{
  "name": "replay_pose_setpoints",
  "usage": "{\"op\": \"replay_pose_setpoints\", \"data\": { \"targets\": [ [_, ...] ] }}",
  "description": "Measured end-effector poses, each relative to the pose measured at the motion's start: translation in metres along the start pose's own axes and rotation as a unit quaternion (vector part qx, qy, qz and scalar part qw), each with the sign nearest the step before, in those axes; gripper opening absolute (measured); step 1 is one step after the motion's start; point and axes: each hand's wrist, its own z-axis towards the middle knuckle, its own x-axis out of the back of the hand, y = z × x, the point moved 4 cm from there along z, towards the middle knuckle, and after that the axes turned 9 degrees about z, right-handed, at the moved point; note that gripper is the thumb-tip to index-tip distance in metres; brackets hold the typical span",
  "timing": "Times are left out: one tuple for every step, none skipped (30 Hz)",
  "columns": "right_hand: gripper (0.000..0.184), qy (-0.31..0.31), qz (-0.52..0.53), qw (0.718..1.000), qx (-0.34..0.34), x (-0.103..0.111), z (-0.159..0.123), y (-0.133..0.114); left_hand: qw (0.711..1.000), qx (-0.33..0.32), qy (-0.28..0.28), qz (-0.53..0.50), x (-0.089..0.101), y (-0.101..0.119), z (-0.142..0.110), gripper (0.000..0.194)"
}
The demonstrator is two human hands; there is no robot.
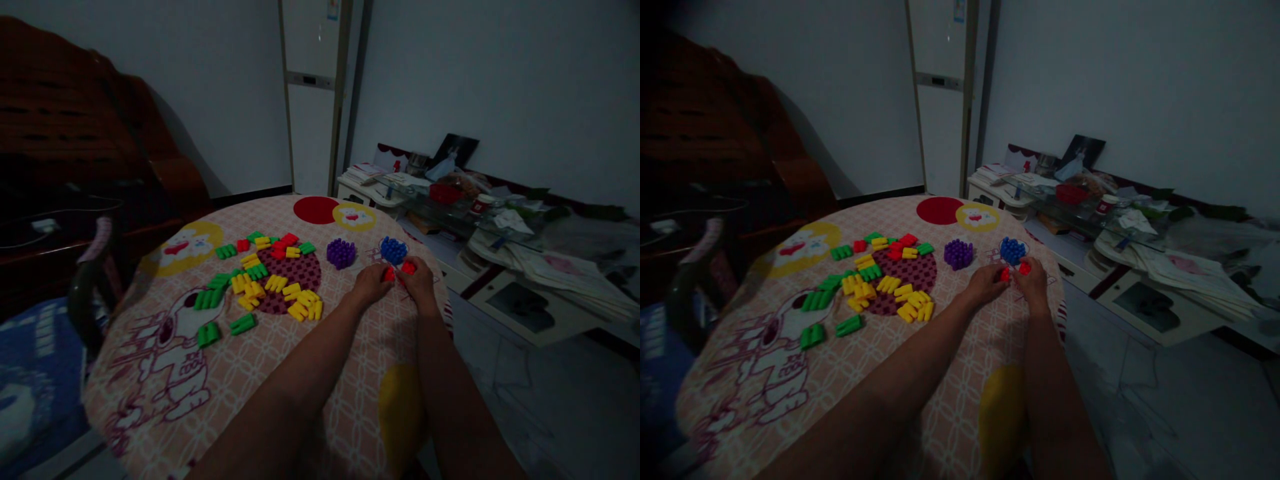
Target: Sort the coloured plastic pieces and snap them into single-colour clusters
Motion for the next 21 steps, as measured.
{"op": "replay_pose_setpoints", "data": {
  "targets": [
    [0.031,-0.005,-0.004,1.0,0.002,-0.001,0.0,0.0,1.0,0.002,-0.001,0.001,0.0,0.0,0.0,0.025],
    [0.03,-0.008,-0.007,1.0,0.003,-0.002,0.0,-0.001,1.0,0.003,-0.003,0.002,0.0,0.0,0.0,0.024],
    [0.029,-0.008,-0.009,1.0,0.004,-0.003,-0.001,-0.001,1.0,0.005,-0.004,0.004,0.0,0.0,0.001,0.024],
    [0.028,-0.007,-0.012,1.0,0.006,-0.003,-0.001,-0.002,1.0,0.005,-0.006,0.005,0.0,0.0,0.001,0.024],
    [0.027,-0.006,-0.013,1.0,0.009,-0.004,-0.001,-0.002,1.0,0.005,-0.007,0.007,0.0,0.0,0.001,0.023],
    [0.026,-0.005,-0.013,1.0,0.011,-0.004,-0.001,-0.002,1.0,0.005,-0.008,0.008,0.001,0.001,0.001,0.023],
    [0.025,-0.005,-0.011,1.0,0.012,-0.004,-0.001,-0.003,1.0,0.005,-0.009,0.009,0.001,0.001,0.001,0.023],
    [0.024,-0.004,-0.007,1.0,0.012,-0.003,-0.002,-0.002,1.0,0.005,-0.008,0.009,0.001,0.001,0.0,0.023],
    [0.024,-0.002,-0.001,1.0,0.013,-0.003,-0.002,-0.002,1.0,0.006,-0.007,0.01,0.002,0.002,0.0,0.023],
    [0.024,0.0,0.008,1.0,0.012,-0.002,-0.003,-0.001,1.0,0.006,-0.007,0.01,0.002,0.002,0.0,0.022],
    [0.024,0.0,0.019,1.0,0.011,0.0,-0.004,0.0,1.0,0.006,-0.006,0.01,0.002,0.002,-0.001,0.022],
    [0.025,-0.002,0.033,0.999,0.008,0.001,-0.005,0.001,1.0,0.006,-0.006,0.009,0.002,0.002,-0.001,0.023],
    [0.026,-0.005,0.047,0.999,0.002,0.002,-0.005,0.003,1.0,0.005,-0.005,0.008,0.002,0.001,-0.001,0.023],
    [0.027,-0.009,0.06,0.998,-0.005,0.003,-0.006,0.004,1.0,0.005,-0.004,0.008,0.002,0.001,-0.001,0.024],
    [0.028,-0.013,0.07,0.997,-0.012,0.003,-0.007,0.006,1.0,0.006,-0.004,0.008,0.001,0.001,0.0,0.025],
    [0.028,-0.014,0.078,0.997,-0.018,0.004,-0.007,0.007,1.0,0.007,-0.003,0.007,0.0,0.0,0.001,0.025],
    [0.029,-0.014,0.083,0.996,-0.021,0.004,-0.008,0.008,1.0,0.007,-0.002,0.006,-0.001,0.0,0.002,0.025],
    [0.03,-0.012,0.086,0.996,-0.023,0.004,-0.008,0.008,1.0,0.005,0.0,0.003,-0.003,0.0,0.004,0.023],
    [0.031,-0.008,0.089,0.996,-0.024,0.004,-0.008,0.008,1.0,0.002,0.004,-0.001,-0.004,0.001,0.007,0.022],
    [0.033,-0.004,0.094,0.995,-0.025,0.004,-0.008,0.008,1.0,-0.002,0.009,-0.005,-0.005,0.002,0.009,0.021],
    [0.035,0.0,0.1,0.995,-0.026,0.004,-0.009,0.008,1.0,-0.007,0.015,-0.009,-0.006,0.003,0.011,0.021]
  ]
}}
